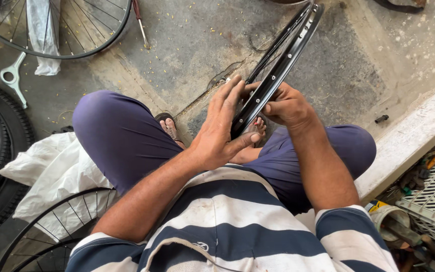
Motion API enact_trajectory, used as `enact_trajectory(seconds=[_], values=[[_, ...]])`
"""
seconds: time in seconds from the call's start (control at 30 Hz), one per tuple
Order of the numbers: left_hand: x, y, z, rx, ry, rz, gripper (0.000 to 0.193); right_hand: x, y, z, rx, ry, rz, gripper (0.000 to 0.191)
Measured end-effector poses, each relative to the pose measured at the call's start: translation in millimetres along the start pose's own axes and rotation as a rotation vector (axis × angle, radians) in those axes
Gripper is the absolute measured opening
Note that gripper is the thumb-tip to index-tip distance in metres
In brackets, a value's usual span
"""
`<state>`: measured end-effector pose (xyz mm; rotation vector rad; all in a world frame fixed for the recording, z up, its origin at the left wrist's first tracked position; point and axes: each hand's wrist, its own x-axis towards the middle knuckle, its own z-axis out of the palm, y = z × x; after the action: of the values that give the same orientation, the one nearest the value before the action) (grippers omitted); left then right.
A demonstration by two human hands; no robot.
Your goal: The person sits on the workshop floor with a bicycle wheel rim across their lap and works around the rim by hand, pressing and turning components at the rim and spokes while rotating the wheel to reach different sections. They continue working around the rim throughout the episode.
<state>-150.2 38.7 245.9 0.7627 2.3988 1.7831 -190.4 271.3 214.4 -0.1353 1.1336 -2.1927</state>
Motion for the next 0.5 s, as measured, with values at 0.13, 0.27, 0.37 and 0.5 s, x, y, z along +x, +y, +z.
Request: enact_trajectory(seconds=[0.13,0.27,0.37,0.5], values=[[1.6,-2.5,-4.2,-0.023,0.020,-0.032,0.100,-1.0,2.8,8.7,-0.318,0.283,-0.258,0.039],[4.0,-4.5,-8.0,-0.026,0.030,0.000,0.098,4.4,7.8,21.0,-0.726,0.311,-0.411,0.038],[2.1,-1.4,-4.6,-0.026,0.026,-0.021,0.098,13.8,16.1,28.0,-1.313,0.590,-0.518,0.027],[1.5,-1.5,-3.0,-0.001,0.042,-0.024,0.098,24.3,29.6,34.2,-1.518,0.823,-1.004,0.040]])
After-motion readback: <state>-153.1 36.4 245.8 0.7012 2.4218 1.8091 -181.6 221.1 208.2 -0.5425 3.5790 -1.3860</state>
